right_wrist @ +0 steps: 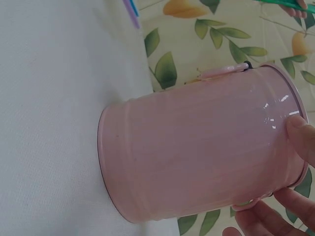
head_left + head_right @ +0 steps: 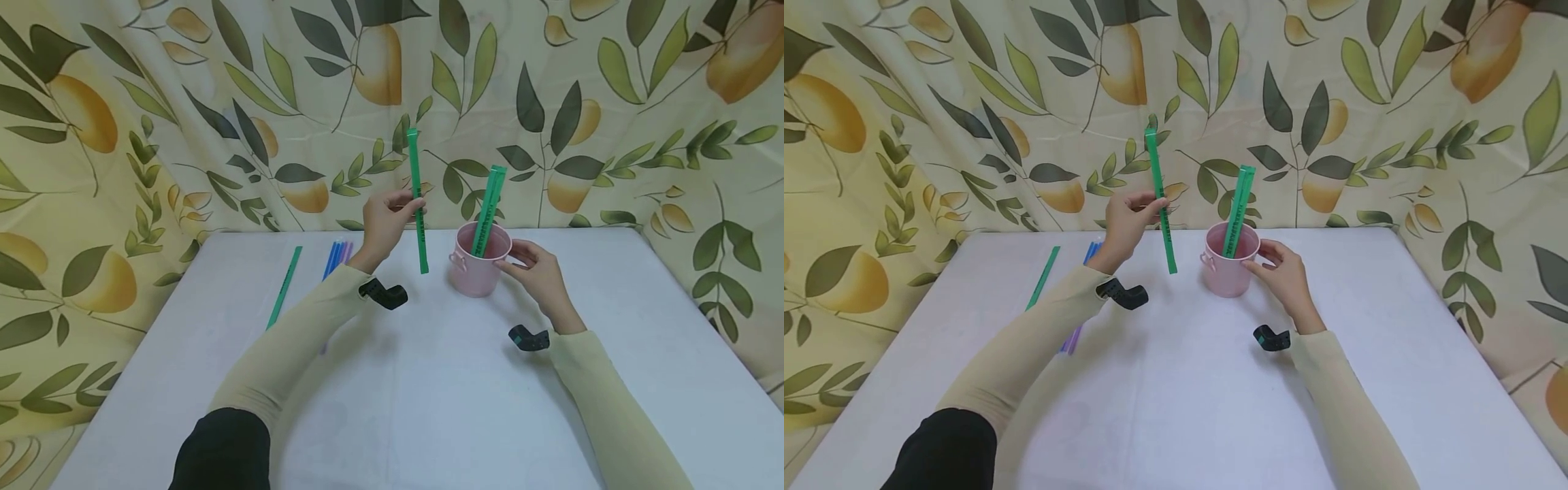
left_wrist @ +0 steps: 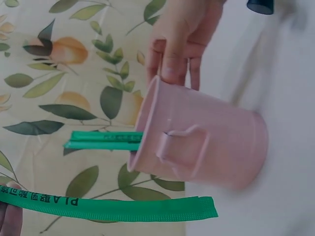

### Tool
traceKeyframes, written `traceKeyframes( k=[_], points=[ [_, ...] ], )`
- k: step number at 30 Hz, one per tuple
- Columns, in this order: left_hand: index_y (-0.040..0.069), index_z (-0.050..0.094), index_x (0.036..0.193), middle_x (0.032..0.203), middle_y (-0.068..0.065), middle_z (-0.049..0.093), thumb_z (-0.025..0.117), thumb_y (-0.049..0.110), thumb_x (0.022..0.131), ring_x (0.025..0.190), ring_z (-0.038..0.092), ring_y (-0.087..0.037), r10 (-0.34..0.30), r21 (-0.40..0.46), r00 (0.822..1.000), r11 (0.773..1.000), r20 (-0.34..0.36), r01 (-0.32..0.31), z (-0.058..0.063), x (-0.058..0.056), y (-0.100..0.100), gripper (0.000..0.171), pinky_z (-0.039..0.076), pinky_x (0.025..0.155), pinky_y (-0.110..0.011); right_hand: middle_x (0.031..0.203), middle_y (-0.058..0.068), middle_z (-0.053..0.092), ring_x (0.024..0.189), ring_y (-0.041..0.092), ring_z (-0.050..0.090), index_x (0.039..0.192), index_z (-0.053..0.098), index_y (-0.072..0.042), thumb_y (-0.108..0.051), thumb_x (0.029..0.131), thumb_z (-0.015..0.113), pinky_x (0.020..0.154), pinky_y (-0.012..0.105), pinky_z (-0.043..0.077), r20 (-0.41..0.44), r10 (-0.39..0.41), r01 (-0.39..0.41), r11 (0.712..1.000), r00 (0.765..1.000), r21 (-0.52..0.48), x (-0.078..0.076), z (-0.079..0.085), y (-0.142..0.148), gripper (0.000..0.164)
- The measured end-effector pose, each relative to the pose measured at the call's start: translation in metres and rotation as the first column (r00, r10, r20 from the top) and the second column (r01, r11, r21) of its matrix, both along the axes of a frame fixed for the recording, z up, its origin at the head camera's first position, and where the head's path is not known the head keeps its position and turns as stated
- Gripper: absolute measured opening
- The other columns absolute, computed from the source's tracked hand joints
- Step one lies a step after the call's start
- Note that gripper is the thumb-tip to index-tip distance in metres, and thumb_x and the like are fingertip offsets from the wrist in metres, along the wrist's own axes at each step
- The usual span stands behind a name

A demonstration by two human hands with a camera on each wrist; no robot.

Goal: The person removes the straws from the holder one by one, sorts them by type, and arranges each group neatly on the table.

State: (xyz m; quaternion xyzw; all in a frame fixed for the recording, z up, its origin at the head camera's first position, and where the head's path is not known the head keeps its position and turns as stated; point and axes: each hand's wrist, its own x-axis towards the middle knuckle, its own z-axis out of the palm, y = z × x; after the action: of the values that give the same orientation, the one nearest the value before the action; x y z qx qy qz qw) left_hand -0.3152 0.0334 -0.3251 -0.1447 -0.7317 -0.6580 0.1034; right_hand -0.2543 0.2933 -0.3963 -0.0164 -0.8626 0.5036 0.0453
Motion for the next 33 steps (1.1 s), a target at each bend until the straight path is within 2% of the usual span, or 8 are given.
traceKeyframes(
  k=[11,18,22,33],
  points=[
    [-0.003,0.07,0.1,0.094,-0.02,0.07,0.067,0.008,0.086,0.08,0.07,-0.017,-0.017,-0.067,0.998,0.998,0.054,0.021,-0.022,0.01,-0.027,0.018,0.057,0.075,-0.025,0.144,0.018,0.043,0.134,0.033,0.041,0.141,0.038,-0.005,-0.035,0.087,0.066,0.103,0.044,0.04,-0.004,0.005,-0.005,1.0,1.0,-0.011,0.0,-0.001,0.001,0.068],
    [-0.004,0.069,0.102,0.097,-0.021,0.07,0.066,0.01,0.087,0.079,0.068,-0.013,-0.021,-0.113,0.997,0.993,0.076,0.029,-0.025,0.017,-0.046,0.021,0.057,0.075,-0.025,0.144,0.017,0.043,0.134,0.032,0.041,0.141,0.039,-0.005,-0.036,0.087,0.065,0.103,0.043,0.04,0.006,-0.006,0.006,1.0,1.0,-0.004,-0.002,-0.003,0.001,0.067],
    [-0.004,0.069,0.101,0.095,-0.021,0.07,0.067,0.01,0.086,0.08,0.069,-0.015,-0.012,-0.153,0.997,0.988,0.076,0.024,-0.025,0.022,-0.055,0.021,0.057,0.074,-0.025,0.144,0.018,0.043,0.134,0.033,0.041,0.14,0.039,-0.005,-0.036,0.087,0.065,0.103,0.043,0.04,0.008,-0.01,0.01,1.0,1.0,-0.003,-0.002,-0.004,0.001,0.067],
    [0.001,0.071,0.099,0.095,-0.015,0.072,0.067,0.016,0.087,0.082,0.069,-0.018,0.014,-0.322,0.997,0.947,0.077,0.012,-0.027,0.034,-0.09,0.019,0.057,0.072,-0.023,0.144,0.018,0.043,0.134,0.032,0.041,0.14,0.039,-0.005,-0.035,0.087,0.065,0.104,0.043,0.04,0.009,-0.008,0.008,1.0,1.0,-0.002,-0.001,-0.002,0.0,0.067]
  ],
)
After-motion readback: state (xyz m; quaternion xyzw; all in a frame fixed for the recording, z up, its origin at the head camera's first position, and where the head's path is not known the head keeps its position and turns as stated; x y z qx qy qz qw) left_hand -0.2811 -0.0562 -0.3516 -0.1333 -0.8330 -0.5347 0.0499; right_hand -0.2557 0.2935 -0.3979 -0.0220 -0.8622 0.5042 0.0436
